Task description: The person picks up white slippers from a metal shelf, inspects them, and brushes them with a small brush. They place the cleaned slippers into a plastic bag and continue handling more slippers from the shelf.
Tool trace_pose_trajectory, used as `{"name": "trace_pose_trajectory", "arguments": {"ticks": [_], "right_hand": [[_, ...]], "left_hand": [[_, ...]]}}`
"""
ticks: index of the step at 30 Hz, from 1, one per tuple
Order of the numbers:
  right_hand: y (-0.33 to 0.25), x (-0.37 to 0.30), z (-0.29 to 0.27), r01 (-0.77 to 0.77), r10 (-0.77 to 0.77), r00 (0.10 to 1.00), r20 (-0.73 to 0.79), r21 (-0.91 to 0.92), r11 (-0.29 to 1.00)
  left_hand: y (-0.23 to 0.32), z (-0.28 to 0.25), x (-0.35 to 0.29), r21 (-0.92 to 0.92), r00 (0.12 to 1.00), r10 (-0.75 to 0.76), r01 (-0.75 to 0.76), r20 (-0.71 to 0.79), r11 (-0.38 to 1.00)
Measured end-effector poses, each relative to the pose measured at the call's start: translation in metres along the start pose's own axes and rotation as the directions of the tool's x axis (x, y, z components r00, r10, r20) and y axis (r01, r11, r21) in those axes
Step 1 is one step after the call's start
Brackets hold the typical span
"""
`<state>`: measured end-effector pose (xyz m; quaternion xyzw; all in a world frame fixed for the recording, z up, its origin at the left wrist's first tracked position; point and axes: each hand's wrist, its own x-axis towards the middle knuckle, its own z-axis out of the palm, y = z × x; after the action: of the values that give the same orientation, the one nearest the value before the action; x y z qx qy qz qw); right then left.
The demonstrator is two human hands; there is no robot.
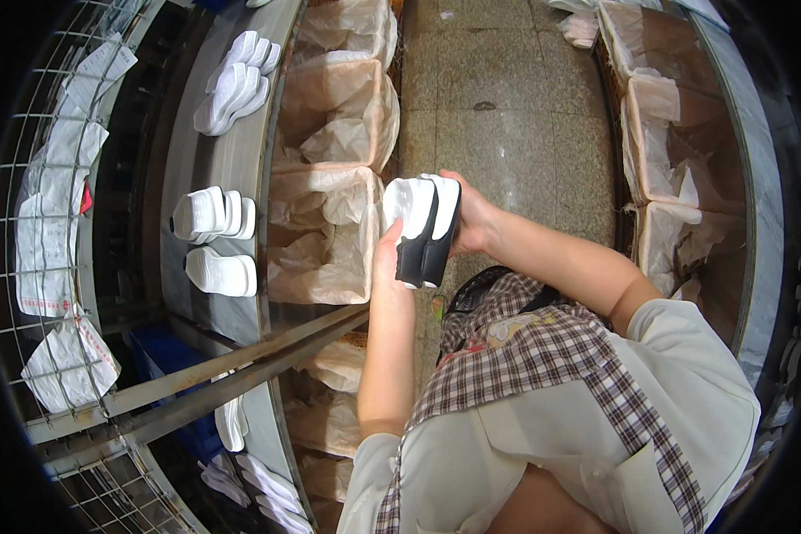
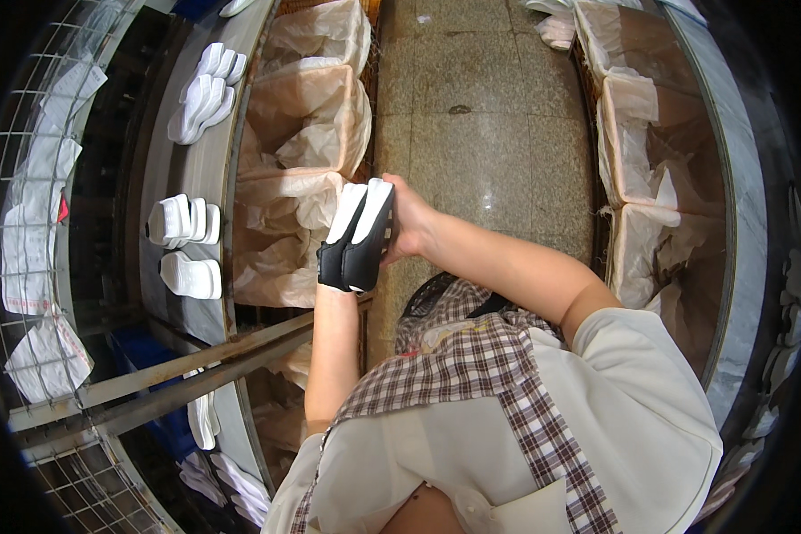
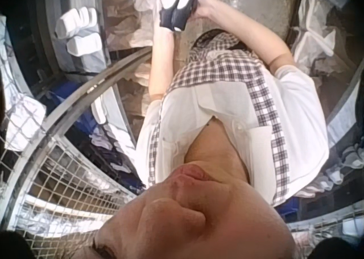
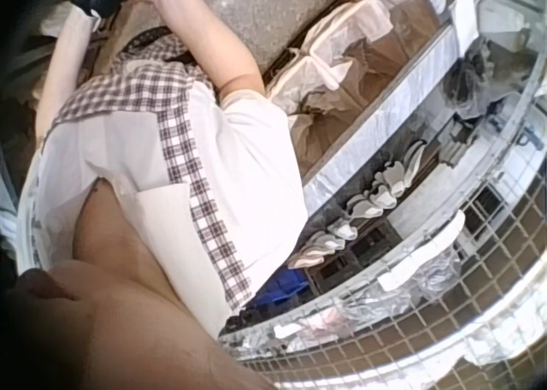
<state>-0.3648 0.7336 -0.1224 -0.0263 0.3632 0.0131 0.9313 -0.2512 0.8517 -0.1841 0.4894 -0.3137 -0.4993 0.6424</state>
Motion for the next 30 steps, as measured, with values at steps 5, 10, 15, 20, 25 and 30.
{"name": "trace_pose_trajectory", "arguments": {"ticks": [5,10,15,20,25,30], "right_hand": [[0.002,-0.015,0.015,0.206,-0.189,0.957,0.220,-0.058,0.977],[-0.003,-0.039,0.030,0.561,-0.362,0.812,0.458,-0.442,0.700],[-0.011,-0.044,0.033,0.730,-0.340,0.673,0.657,-0.515,0.450],[-0.011,-0.043,0.028,0.741,-0.337,0.670,0.661,-0.571,0.354],[-0.011,-0.049,0.028,0.797,-0.332,0.604,0.724,-0.558,0.233],[-0.012,-0.059,0.033,0.823,-0.315,0.565,0.762,-0.547,0.152]], "left_hand": [[0.036,0.018,-0.012,-0.696,0.920,-0.386,0.234,-0.067,0.679],[0.077,0.045,-0.014,-0.354,0.951,-0.167,0.066,-0.262,0.933],[0.096,0.042,-0.014,-0.234,0.961,-0.032,-0.035,-0.275,0.972],[0.100,0.038,-0.017,-0.223,0.957,-0.001,-0.067,-0.289,0.973],[0.099,0.036,-0.020,-0.233,0.966,0.051,-0.113,-0.255,0.966],[0.096,0.034,-0.020,-0.205,0.959,0.142,-0.195,-0.247,0.959]]}}
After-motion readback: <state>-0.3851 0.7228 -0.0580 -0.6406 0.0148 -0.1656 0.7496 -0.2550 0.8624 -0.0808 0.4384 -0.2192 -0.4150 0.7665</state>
